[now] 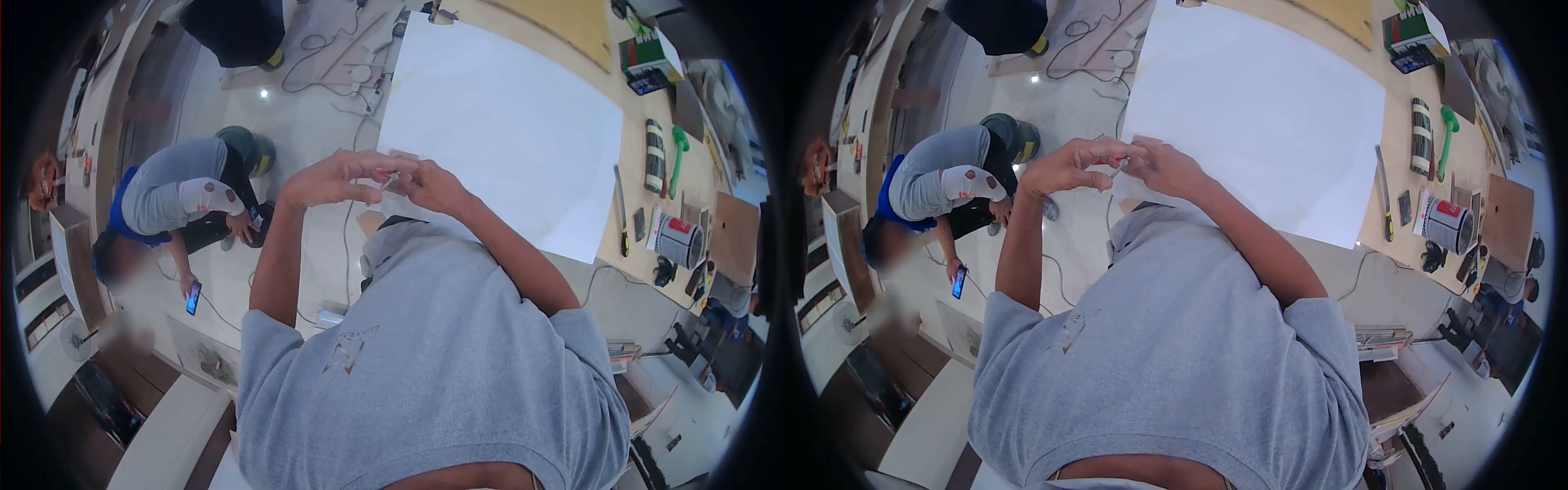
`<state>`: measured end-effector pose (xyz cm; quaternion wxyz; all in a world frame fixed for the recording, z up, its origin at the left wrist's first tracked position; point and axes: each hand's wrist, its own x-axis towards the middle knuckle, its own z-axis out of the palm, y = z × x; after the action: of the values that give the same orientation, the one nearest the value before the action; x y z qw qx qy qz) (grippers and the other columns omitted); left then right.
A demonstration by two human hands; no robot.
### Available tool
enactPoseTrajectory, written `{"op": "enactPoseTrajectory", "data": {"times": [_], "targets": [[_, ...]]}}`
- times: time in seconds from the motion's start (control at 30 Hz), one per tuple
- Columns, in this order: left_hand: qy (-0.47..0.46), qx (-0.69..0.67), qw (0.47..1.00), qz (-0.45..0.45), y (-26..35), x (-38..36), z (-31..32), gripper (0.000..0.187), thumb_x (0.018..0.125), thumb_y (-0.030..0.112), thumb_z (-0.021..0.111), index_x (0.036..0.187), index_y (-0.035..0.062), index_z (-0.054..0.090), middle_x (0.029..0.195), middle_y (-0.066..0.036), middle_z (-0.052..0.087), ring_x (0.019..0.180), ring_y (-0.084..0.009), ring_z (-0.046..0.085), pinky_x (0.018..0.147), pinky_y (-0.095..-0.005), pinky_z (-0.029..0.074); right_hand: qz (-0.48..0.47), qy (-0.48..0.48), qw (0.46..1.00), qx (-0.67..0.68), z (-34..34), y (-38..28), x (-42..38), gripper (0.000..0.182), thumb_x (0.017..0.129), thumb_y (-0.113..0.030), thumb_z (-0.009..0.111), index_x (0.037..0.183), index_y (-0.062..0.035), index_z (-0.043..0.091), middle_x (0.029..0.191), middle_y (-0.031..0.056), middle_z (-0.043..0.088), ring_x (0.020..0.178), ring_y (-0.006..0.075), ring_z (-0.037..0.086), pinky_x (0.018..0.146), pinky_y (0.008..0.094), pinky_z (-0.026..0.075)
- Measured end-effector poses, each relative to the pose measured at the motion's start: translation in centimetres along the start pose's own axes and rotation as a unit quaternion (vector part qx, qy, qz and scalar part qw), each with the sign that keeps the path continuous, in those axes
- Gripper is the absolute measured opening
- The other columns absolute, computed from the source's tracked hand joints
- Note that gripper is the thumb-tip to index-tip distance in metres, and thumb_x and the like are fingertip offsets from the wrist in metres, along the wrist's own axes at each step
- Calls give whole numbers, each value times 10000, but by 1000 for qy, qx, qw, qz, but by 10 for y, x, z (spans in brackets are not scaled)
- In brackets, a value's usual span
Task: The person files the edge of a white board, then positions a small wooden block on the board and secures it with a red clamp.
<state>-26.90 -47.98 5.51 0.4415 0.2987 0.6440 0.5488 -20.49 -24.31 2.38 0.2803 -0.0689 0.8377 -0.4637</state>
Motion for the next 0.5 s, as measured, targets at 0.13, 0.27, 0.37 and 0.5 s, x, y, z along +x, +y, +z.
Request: {"op": "enactPoseTrajectory", "data": {"times": [0.13,0.27,0.37,0.5], "targets": [[44,-70,996,24,-7,8,11,471,793,150,915,1223,85,735,1157,-9,699,1081,-154,615,1022,-343,480,3,19,1000,2,6,2,-2,310,1018,-318,668,1225,-89,644,1187,160,719,1105,390,692,915,489,537],[155,-113,981,17,-7,19,31,374,698,45,955,967,64,695,1001,2,677,934,-103,624,888,-287,514,-21,24,999,3,8,12,4,297,1010,-279,645,1239,-91,631,1182,167,716,1110,405,685,918,495,538],[304,24,951,54,-3,20,53,353,699,46,953,902,55,664,924,4,670,834,-79,608,782,-270,514,-96,34,995,4,10,26,7,297,1004,-264,621,1248,-96,625,1188,179,713,1108,421,682,913,502,544],[461,214,858,77,1,26,84,355,744,80,943,782,38,593,777,-49,629,681,-98,566,612,-267,470,-91,48,995,-10,24,41,14,310,997,-254,624,1256,-83,613,1164,209,712,1084,443,680,893,516,549]]}}
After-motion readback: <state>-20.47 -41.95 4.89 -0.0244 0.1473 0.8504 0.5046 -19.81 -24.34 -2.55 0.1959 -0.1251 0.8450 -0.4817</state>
